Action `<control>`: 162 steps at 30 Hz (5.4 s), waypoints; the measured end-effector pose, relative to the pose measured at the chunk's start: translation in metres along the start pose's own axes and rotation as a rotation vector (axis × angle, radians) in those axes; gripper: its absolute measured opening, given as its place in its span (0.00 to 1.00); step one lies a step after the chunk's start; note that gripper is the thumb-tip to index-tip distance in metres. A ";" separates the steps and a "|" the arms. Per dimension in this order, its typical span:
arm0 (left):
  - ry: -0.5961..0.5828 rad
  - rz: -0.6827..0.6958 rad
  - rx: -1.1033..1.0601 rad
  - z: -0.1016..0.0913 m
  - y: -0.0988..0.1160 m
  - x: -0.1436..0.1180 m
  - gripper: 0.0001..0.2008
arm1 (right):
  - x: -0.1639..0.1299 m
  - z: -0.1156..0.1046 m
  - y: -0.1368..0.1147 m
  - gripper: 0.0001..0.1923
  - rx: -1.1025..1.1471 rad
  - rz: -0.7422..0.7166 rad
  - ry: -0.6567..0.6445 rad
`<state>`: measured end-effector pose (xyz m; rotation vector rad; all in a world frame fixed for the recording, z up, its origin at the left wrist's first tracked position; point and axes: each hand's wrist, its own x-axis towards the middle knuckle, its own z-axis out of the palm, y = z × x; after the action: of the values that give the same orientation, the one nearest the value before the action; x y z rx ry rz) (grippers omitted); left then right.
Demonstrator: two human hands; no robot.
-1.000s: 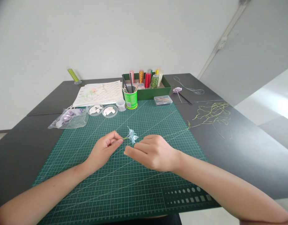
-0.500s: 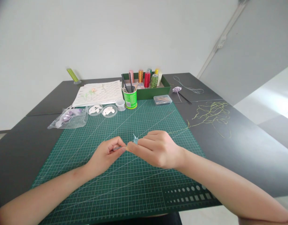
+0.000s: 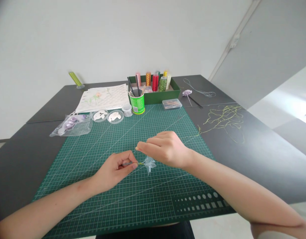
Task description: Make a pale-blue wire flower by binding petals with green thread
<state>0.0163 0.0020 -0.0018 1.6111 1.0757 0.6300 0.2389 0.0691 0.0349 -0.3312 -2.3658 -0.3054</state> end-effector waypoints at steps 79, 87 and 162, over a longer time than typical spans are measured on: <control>0.353 0.029 -0.015 -0.014 -0.001 0.010 0.12 | 0.001 0.000 -0.026 0.13 0.184 0.013 -0.125; 0.326 0.010 0.009 -0.016 -0.003 0.011 0.13 | 0.005 -0.006 -0.028 0.09 0.356 0.103 -0.144; 0.327 0.225 -0.083 -0.002 0.002 0.001 0.11 | -0.015 0.036 0.006 0.19 1.378 1.216 -0.555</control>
<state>0.0153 0.0041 0.0004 1.6040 1.0921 1.1043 0.2284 0.0841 -0.0004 -1.0689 -1.7882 2.0031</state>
